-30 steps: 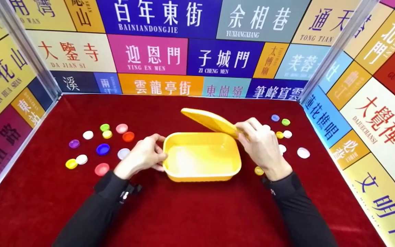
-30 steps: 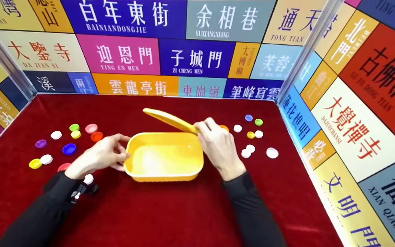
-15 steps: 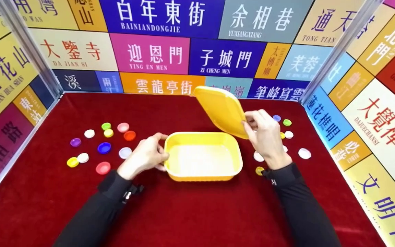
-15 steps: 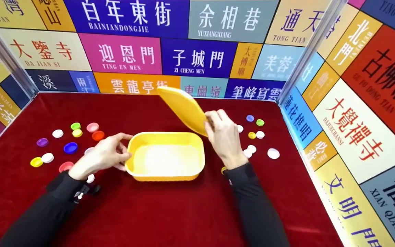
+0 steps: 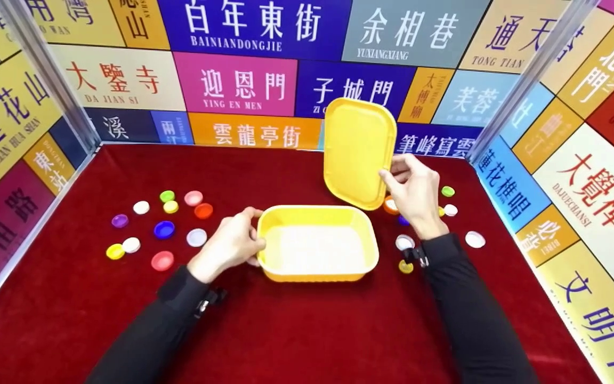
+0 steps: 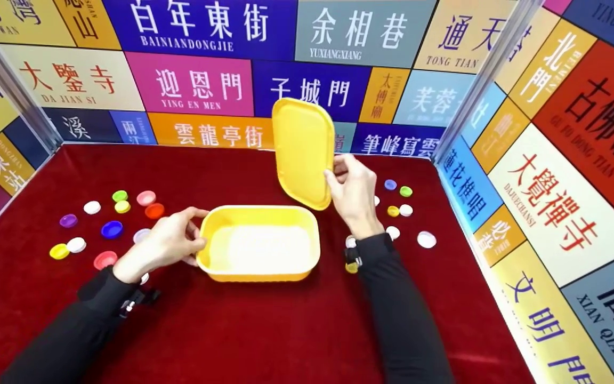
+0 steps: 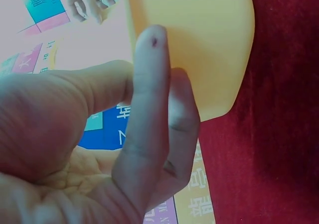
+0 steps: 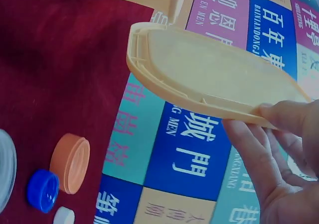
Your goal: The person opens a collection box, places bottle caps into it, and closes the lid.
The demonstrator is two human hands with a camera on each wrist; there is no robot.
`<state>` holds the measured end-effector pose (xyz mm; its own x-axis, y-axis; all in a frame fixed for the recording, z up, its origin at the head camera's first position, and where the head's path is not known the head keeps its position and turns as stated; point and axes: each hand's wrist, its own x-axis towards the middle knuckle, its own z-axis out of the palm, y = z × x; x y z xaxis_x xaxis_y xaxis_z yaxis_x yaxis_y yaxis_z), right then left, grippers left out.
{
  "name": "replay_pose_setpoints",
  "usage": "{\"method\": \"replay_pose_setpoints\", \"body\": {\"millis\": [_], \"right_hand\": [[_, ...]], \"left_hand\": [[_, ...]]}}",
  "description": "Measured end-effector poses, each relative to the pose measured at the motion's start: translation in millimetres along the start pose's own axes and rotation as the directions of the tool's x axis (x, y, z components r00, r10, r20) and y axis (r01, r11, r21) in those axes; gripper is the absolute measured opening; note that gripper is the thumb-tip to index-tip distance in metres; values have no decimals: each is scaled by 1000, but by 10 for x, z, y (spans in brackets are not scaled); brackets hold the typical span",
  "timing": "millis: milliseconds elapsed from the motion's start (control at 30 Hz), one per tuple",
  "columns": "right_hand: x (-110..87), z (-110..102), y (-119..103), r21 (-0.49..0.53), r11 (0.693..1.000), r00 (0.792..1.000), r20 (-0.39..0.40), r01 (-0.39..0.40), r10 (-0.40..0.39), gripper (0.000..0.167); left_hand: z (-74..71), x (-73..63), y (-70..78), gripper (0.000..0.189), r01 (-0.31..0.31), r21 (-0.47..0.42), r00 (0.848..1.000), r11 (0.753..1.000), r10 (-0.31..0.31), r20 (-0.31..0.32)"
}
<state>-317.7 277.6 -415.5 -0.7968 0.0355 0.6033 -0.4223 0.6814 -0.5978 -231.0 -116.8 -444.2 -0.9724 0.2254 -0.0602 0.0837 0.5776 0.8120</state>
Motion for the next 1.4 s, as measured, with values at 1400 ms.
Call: {"method": "replay_pose_setpoints", "body": {"millis": [1400], "right_hand": [[370, 336, 695, -18, 721, 685, 298, -692, 665, 44]], "left_hand": [[68, 2, -27, 66, 1, 26, 1000, 1000, -1, -8]]}}
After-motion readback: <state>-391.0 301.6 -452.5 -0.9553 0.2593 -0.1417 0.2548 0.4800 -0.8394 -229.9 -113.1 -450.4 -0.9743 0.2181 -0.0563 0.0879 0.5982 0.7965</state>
